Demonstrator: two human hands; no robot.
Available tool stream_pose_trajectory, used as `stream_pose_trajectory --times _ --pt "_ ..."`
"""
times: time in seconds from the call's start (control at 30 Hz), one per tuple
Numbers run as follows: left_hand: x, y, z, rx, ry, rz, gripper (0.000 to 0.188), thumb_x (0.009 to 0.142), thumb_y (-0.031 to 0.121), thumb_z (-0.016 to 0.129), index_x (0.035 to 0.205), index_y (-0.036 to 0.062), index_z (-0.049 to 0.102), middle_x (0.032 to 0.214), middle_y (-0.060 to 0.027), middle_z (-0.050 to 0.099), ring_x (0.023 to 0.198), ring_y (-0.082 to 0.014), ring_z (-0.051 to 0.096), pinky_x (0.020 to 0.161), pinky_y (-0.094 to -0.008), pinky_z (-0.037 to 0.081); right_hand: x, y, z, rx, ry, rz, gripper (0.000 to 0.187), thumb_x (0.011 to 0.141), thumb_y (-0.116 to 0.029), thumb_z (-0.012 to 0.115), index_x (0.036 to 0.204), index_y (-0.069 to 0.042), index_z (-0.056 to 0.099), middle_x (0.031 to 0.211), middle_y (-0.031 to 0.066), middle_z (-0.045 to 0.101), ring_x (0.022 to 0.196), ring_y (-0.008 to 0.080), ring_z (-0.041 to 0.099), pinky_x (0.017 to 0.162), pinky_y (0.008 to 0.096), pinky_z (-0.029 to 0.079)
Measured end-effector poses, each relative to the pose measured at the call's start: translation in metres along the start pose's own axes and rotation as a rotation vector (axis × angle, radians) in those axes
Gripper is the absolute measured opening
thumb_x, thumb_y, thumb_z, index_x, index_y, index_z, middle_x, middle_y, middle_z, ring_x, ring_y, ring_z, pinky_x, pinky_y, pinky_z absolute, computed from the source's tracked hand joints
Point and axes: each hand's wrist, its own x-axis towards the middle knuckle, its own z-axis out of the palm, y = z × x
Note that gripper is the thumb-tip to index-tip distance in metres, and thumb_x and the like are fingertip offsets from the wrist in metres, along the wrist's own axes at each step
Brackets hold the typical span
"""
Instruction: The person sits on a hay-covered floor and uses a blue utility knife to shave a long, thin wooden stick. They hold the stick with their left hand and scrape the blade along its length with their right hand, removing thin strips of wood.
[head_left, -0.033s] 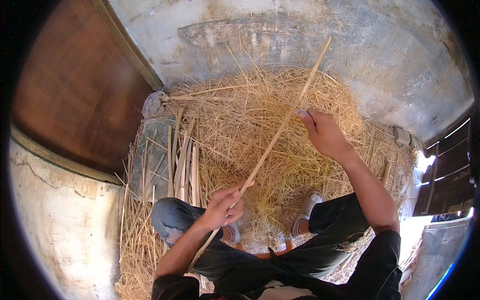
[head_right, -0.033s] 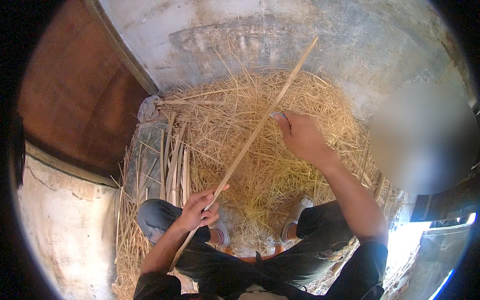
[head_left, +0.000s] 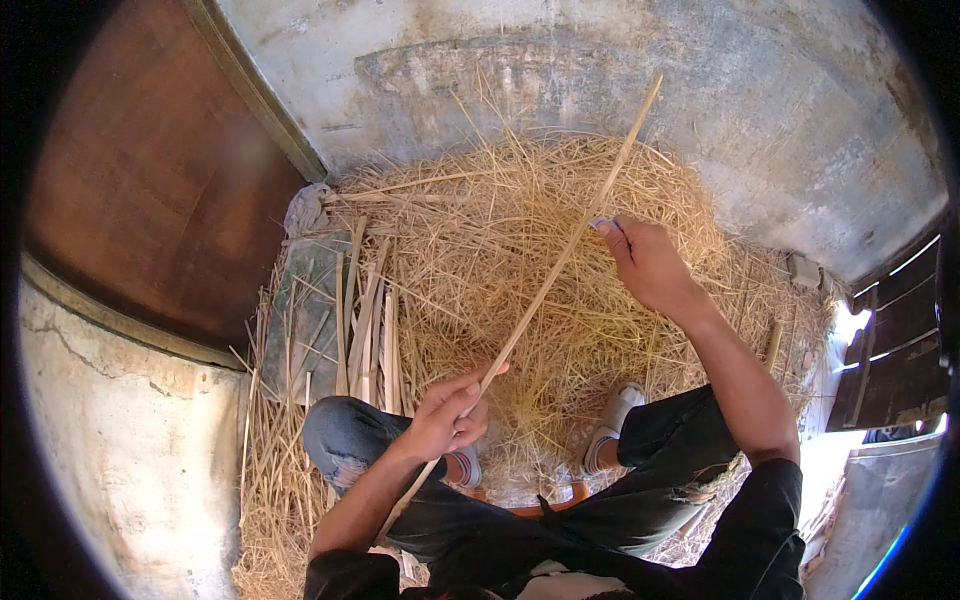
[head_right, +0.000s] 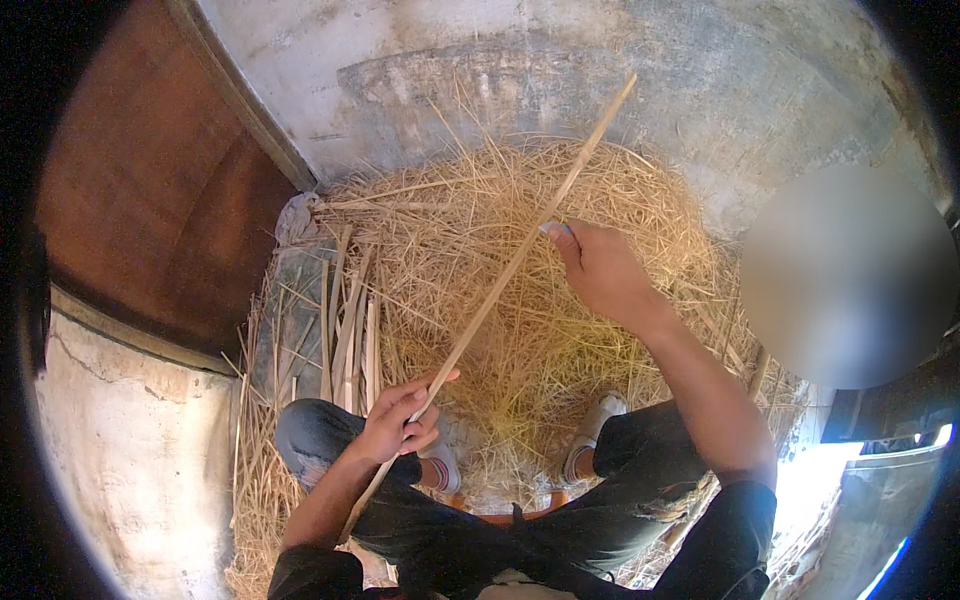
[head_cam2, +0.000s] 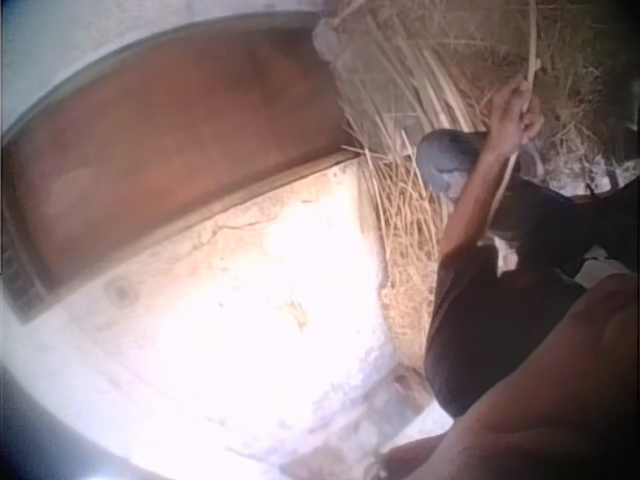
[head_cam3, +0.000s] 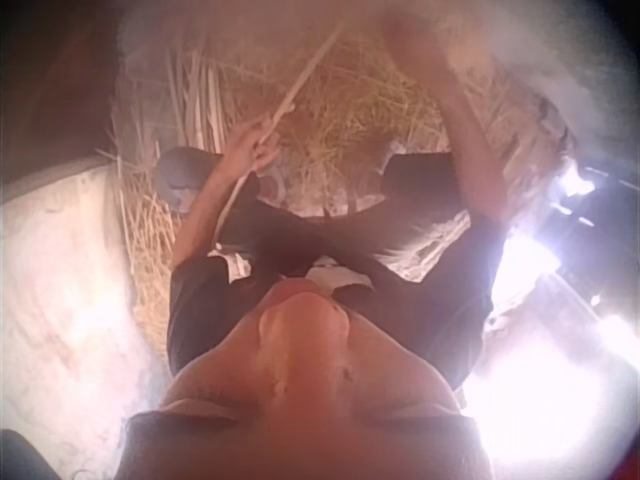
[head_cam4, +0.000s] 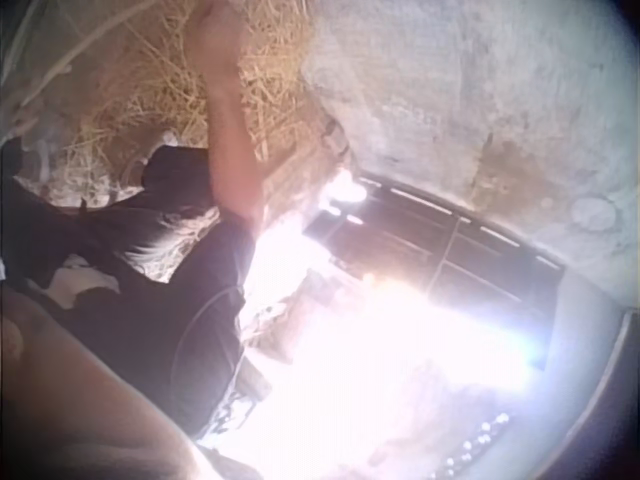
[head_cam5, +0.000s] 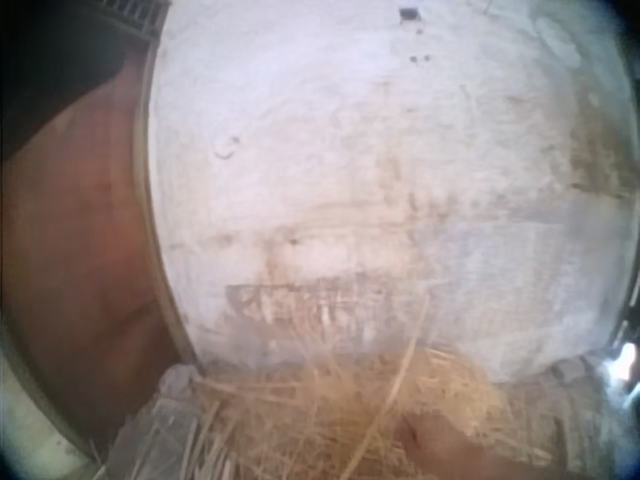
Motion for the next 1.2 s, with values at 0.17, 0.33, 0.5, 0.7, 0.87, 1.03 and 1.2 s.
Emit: stream_pose_trajectory --times 0.17,0.33,0.5,0.7,0.87,1.03,1.2 --pt "0.0 -0.003 -0.002 -0.006 -0.042 0.016 0.051 0.11 0.026 0.038 0.155 0.001 0.035 0.059 0.0036 0.029 0.042 -0.0073 0.026 0.041 -0.0245 0.027 0.01 0.012 0.0 0.019 0.102 0.037 0.041 0.107 -0.03 0.051 0.087 0.005 0.061 0.068 0.0253 0.058 0.059 0.0408 0.057 0.059 0.0485 0.045" --pt "-0.003 -0.003 -0.002 -0.003 -0.029 0.019 0.05 0.11 0.024 0.037 0.154 0.001 0.036 0.059 0.0033 0.03 0.041 -0.0076 0.028 0.041 -0.0243 0.028 0.002 0.002 0.019 0.041 0.016 -0.032 0.041 0.107 -0.031 0.05 0.091 0.005 0.062 0.067 0.0239 0.058 0.059 0.0385 0.056 0.059 0.0475 0.046" --pt "-0.003 -0.003 -0.005 -0.027 -0.011 0.004 0.049 0.11 0.022 0.037 0.154 0.0012 0.037 0.058 0.0031 0.03 0.041 -0.0078 0.029 0.041 -0.0243 0.029 -0.013 -0.011 0.044 -0.013 -0.155 -0.078 0.04 0.107 -0.031 0.05 0.091 0.003 0.063 0.059 0.0197 0.05 0.051 0.031 0.049 0.054 0.0448 0.042" --pt "-0.005 0.002 0.0 -0.045 -0.022 -0.023 0.049 0.109 0.022 0.037 0.153 0.0001 0.037 0.057 0.0034 0.03 0.041 -0.0075 0.029 0.04 -0.0242 0.029 0.015 -0.001 0.01 0.019 0.1 0.083 0.04 0.106 -0.031 0.051 0.09 0.002 0.066 0.059 0.0205 0.052 0.051 0.0302 0.052 0.056 0.0484 0.045" --pt "-0.005 0.002 -0.006 -0.035 0.034 -0.002 0.05 0.109 0.022 0.036 0.153 -0.0007 0.037 0.056 0.0037 0.03 0.04 -0.007 0.027 0.039 -0.0238 0.028 -0.029 -0.04 0.058 0.039 -0.168 -0.18 0.032 0.106 -0.027 0.049 0.102 0.001 0.065 0.064 0.0236 0.057 0.058 0.0368 0.062 0.056 0.0492 0.046" --pt "-0.008 0.002 -0.003 -0.006 0.042 0.036 0.05 0.109 0.023 0.036 0.153 -0.0007 0.037 0.055 0.004 0.029 0.04 -0.0069 0.027 0.039 -0.0236 0.028 -0.001 -0.023 0.039 0.08 -0.034 -0.013 0.028 0.104 -0.023 0.048 0.104 -0.001 0.065 0.066 0.0244 0.062 0.062 0.0453 0.064 0.058 0.0527 0.051" --pt "-0.005 0.005 0.0 -0.001 0.053 0.019 0.05 0.109 0.024 0.037 0.152 -0.0009 0.039 0.055 0.0039 0.028 0.04 -0.0068 0.026 0.039 -0.0235 0.027 -0.005 -0.015 0.045 -0.08 -0.026 -0.081 0.033 0.106 -0.03 0.046 0.104 -0.003 0.065 0.066 0.0236 0.06 0.062 0.0418 0.063 0.057 0.0497 0.05"
